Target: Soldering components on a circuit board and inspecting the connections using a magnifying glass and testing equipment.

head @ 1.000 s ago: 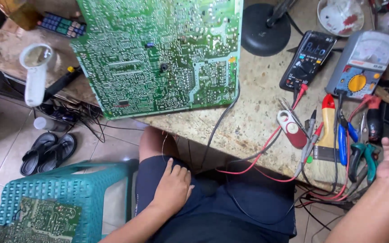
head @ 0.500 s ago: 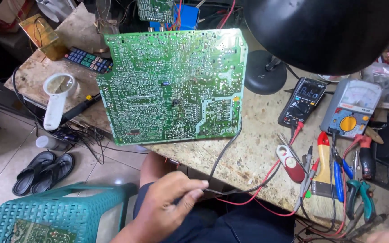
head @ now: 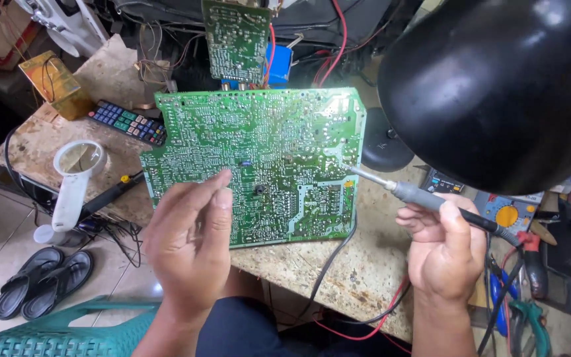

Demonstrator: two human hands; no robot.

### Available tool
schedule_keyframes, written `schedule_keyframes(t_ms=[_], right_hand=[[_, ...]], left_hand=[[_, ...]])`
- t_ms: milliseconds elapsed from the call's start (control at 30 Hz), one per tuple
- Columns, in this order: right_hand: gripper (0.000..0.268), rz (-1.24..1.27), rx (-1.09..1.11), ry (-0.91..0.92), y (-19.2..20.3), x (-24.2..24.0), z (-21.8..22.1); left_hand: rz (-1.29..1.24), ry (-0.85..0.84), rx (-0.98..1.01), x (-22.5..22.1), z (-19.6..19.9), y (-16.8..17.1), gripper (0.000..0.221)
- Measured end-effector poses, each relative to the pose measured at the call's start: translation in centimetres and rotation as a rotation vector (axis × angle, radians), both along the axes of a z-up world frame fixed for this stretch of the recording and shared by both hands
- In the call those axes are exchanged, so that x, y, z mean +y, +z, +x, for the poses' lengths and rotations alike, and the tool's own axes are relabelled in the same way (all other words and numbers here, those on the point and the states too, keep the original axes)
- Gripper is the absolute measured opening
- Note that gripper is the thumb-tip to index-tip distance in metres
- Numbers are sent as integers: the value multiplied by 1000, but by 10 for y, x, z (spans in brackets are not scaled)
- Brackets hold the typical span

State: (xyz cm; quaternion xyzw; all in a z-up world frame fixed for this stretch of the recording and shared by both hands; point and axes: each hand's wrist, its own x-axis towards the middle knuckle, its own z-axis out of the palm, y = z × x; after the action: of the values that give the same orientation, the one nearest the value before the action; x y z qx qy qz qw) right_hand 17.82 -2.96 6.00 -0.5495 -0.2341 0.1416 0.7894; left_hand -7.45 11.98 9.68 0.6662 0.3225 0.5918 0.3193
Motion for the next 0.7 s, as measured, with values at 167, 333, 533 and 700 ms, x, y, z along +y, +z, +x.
schedule_keyframes(t_ms=[167, 333, 533, 700], right_hand=[[21, 14, 80, 56, -9, 7, -2], [17, -6, -74, 38, -24, 1, -7], [25, -160, -456, -28, -21, 1, -33], [22, -223, -664, -39, -17, 4, -51]], left_hand=[[131, -28, 153, 9, 5, -17, 22], [98, -37, 157, 11, 17, -26, 18], [264, 51, 265, 17, 34, -30, 6], [258, 94, 292, 19, 43, -34, 3]])
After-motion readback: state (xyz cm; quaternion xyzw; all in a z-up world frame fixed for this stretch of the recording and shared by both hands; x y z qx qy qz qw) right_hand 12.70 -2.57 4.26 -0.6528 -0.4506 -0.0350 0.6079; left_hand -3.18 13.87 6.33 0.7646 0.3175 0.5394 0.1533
